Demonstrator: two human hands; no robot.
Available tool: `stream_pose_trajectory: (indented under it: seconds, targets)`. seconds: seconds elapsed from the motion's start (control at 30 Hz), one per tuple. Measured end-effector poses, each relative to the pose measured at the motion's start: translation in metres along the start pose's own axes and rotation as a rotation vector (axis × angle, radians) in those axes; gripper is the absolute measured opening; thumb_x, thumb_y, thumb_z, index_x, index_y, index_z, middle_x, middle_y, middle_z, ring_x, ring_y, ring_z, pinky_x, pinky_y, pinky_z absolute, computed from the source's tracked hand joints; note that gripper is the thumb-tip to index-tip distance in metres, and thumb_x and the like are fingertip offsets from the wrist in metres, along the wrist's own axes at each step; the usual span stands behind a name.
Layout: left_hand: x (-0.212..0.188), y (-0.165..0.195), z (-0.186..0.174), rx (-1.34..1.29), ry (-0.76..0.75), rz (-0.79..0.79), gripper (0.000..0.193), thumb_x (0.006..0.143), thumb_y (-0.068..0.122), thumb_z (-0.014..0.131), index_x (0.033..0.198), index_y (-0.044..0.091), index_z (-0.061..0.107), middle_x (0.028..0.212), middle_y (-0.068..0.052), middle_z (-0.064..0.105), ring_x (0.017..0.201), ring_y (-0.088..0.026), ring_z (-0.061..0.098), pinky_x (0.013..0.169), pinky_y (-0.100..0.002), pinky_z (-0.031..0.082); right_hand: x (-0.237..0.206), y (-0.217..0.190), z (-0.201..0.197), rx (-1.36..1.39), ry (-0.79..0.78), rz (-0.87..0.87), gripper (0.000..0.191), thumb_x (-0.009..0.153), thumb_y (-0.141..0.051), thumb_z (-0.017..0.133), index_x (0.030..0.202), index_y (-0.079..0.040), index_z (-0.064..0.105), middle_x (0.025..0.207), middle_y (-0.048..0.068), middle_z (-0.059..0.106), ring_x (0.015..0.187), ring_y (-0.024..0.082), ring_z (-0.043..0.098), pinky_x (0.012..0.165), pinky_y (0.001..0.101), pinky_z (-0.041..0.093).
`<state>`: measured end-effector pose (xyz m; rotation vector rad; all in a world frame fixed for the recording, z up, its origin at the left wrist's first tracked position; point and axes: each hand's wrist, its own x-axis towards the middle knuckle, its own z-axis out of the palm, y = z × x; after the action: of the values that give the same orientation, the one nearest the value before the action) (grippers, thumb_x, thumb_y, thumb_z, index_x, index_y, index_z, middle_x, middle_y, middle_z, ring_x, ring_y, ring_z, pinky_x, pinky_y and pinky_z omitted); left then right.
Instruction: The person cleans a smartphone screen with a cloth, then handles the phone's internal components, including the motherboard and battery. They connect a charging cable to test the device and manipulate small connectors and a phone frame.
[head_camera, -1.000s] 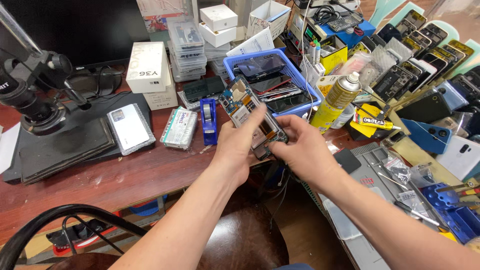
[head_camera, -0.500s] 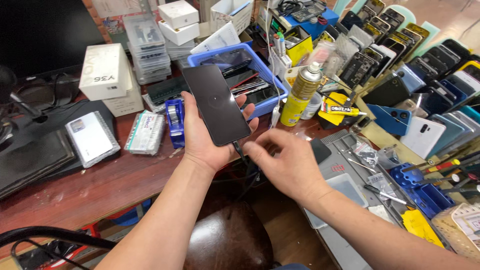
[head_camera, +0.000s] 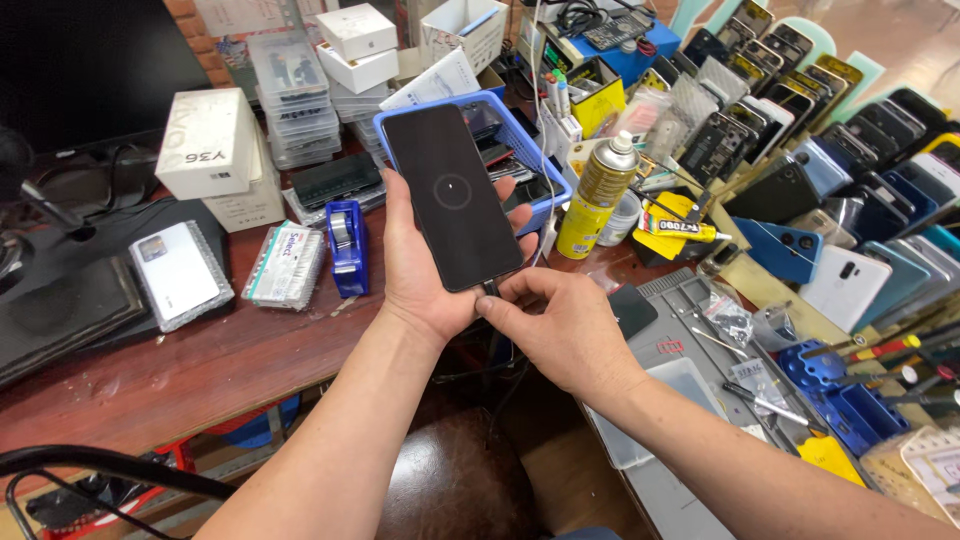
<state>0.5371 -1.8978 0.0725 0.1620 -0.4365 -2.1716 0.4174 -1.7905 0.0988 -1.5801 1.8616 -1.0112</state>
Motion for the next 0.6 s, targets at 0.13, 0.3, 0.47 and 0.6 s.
stream_pose_trajectory:
  seconds: [0.13,0.3,0.47,0.6]
  targets:
    - [-0.003,0.01,-0.003,-0.043,-0.072,-0.007,0.086,0.094,0.081,0.036,0.132,0.007,0.059,0.121,-0.017,0.069,0.098,-0.036,0.068,0.083,-0.055,0.058,0.003,-0.006,0.008,-0.041,-0.021,0.043,0.028,0.082,-0.03,0.08,0.091,-0.003,0.079,0.07,0.006,0.077,0.061,0.012,0.069,0.059,0.0298,0.055]
    - [-0.008,0.022,-0.006,-0.012,-0.062,0.005,0.082,0.095,0.079,0.038,0.131,0.008,0.06,0.12,-0.017,0.069,0.095,-0.035,0.069,0.078,-0.052,0.06,0.006,-0.008,0.02,0.023,-0.024,-0.011,0.026,0.082,-0.028,0.08,0.091,-0.003,0.078,0.073,0.005,0.078,0.065,0.01,0.071,0.062,0.0277,0.057]
    - [-0.009,0.025,-0.006,0.053,-0.007,0.028,0.077,0.096,0.076,0.042,0.124,0.008,0.062,0.113,-0.017,0.07,0.09,-0.032,0.068,0.073,-0.049,0.06,0.006,-0.007,0.025,0.013,-0.039,-0.009,0.026,0.084,-0.027,0.079,0.091,-0.002,0.078,0.074,0.005,0.079,0.065,0.01,0.07,0.063,0.0277,0.057]
    - [-0.008,0.024,-0.007,0.036,-0.001,0.026,0.077,0.095,0.077,0.042,0.122,0.008,0.063,0.11,-0.016,0.07,0.088,-0.031,0.068,0.072,-0.049,0.06,0.007,-0.007,0.025,0.031,-0.05,0.012,0.025,0.084,-0.026,0.078,0.092,-0.002,0.078,0.074,0.005,0.078,0.064,0.01,0.068,0.061,0.029,0.056]
